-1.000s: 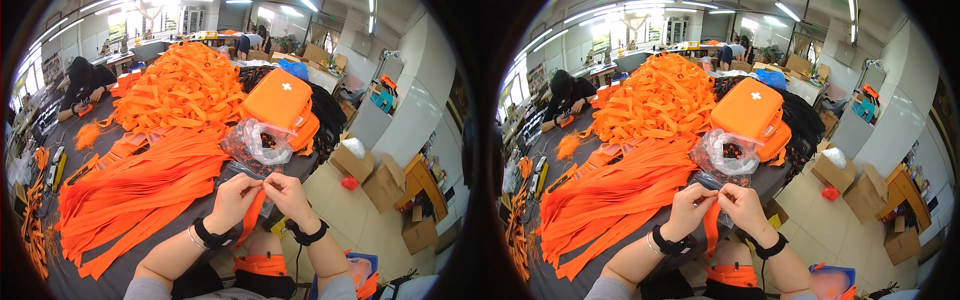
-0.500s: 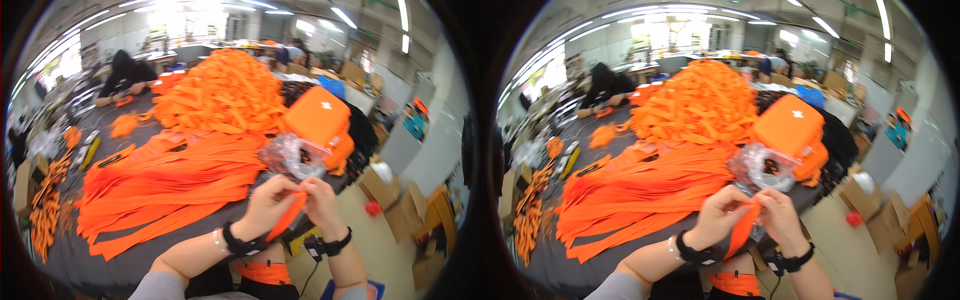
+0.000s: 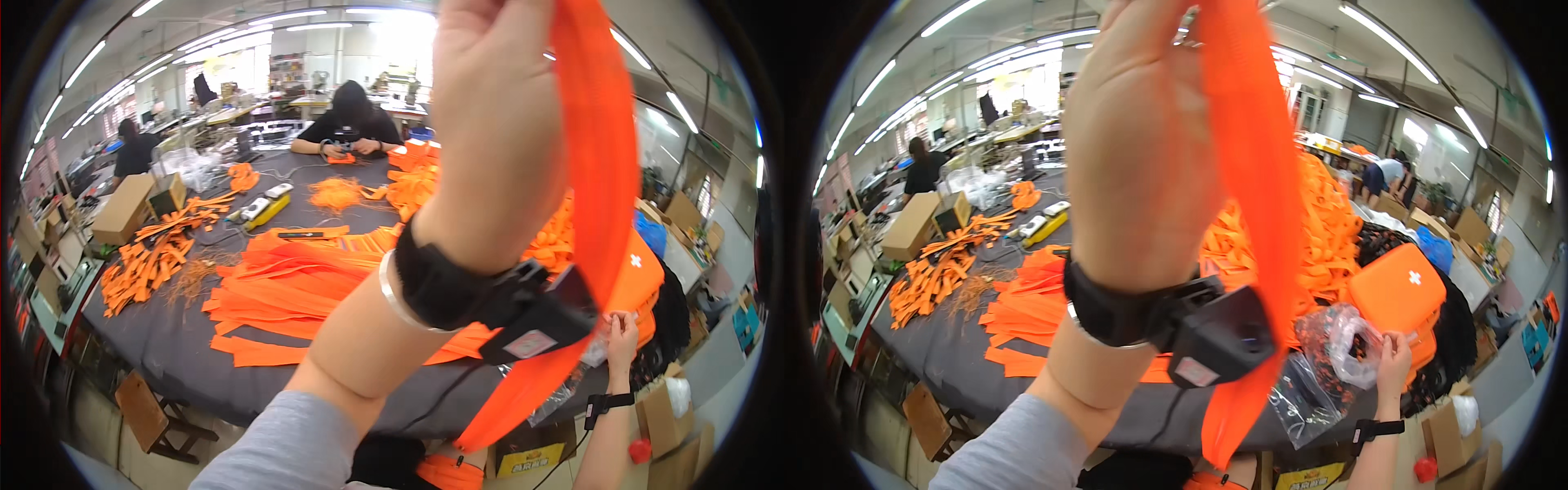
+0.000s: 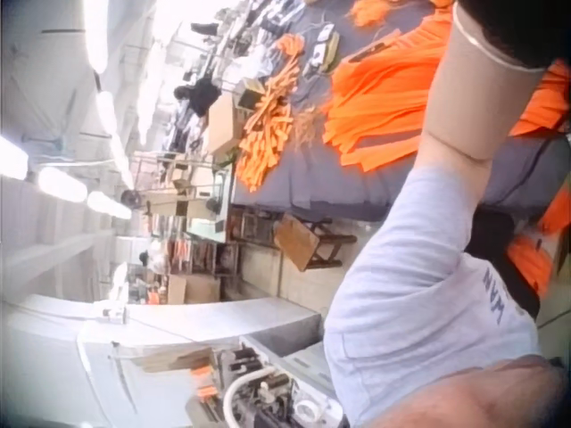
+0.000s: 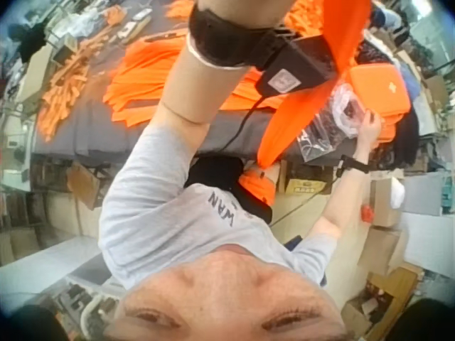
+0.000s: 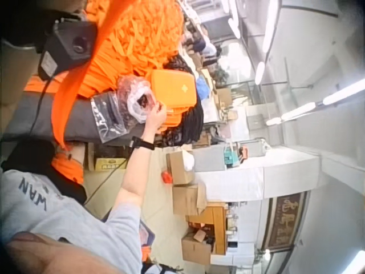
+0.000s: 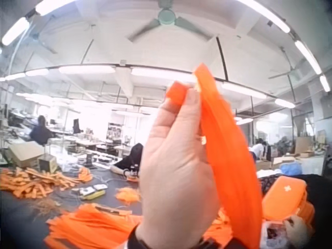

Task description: The recorder is sorting and preparing long orange straps, possibly for manufacturing or assembly, by checking and bundling them.

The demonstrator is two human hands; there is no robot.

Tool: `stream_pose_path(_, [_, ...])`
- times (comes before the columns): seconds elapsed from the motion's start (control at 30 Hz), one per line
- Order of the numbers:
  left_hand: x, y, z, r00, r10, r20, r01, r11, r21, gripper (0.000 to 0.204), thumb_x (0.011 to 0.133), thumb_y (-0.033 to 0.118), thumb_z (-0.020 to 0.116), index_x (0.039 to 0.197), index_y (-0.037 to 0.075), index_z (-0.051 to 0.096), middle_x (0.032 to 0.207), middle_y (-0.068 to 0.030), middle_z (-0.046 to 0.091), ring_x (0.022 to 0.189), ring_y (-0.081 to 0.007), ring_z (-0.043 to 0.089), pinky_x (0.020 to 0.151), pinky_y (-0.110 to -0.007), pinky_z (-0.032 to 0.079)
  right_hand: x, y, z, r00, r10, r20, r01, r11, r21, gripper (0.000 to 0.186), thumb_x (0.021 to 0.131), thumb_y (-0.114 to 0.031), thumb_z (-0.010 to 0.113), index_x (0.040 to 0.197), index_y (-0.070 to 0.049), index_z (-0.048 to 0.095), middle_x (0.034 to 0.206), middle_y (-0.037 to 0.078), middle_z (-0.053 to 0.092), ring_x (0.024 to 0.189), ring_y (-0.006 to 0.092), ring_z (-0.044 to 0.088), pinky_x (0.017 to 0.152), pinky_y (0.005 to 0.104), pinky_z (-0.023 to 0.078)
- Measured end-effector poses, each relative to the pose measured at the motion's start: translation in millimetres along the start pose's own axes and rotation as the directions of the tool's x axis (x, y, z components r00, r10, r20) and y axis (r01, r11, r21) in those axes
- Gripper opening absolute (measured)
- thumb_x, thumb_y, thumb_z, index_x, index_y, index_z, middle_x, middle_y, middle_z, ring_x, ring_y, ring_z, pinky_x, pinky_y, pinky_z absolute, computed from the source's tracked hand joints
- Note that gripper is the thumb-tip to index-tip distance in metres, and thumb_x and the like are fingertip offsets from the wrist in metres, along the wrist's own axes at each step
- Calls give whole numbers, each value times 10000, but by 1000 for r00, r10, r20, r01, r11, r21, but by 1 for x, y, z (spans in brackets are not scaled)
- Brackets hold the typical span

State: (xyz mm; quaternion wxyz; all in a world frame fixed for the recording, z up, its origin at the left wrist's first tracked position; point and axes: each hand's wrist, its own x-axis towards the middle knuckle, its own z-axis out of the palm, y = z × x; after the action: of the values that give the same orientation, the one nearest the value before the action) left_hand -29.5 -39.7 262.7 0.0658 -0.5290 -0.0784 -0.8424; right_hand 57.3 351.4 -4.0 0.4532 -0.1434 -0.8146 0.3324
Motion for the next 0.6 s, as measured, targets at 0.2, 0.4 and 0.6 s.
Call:
stream_pose_path(0.2, [-56, -62, 5, 985, -116, 131, 59, 926, 374, 127, 845, 107, 550, 949, 34, 548, 845, -54, 599, 713, -121, 565, 662, -261, 448, -6, 79, 1, 971, -207, 121, 236, 919, -317, 148, 825, -100, 569, 876, 37, 594, 732, 153, 604, 665, 290, 593, 607, 364, 467])
stream_pose_path(0.4, [-256, -79, -28, 408, -890, 206, 844, 453, 286, 64, 817, -19, 537, 814, 4, 478, 717, -54, 523, 688, -114, 511, 604, -288, 428, -8, 34, 32, 956, -72, 284, 228, 791, -568, 169, 646, -78, 669, 795, -9, 633, 790, 164, 563, 776, 326, 557, 702, 398, 438])
stream_pose_path(0.6, [-375, -96, -67, 282, -959, 39, 848, 268, 457, 151, 812, 68, 608, 948, 28, 661, 856, -99, 675, 799, -179, 637, 717, -295, 507, -5, 5, 15, 920, 121, 374, 126, 809, -573, 111, 638, -43, 630, 727, 18, 604, 748, 168, 534, 765, 333, 541, 683, 412, 412])
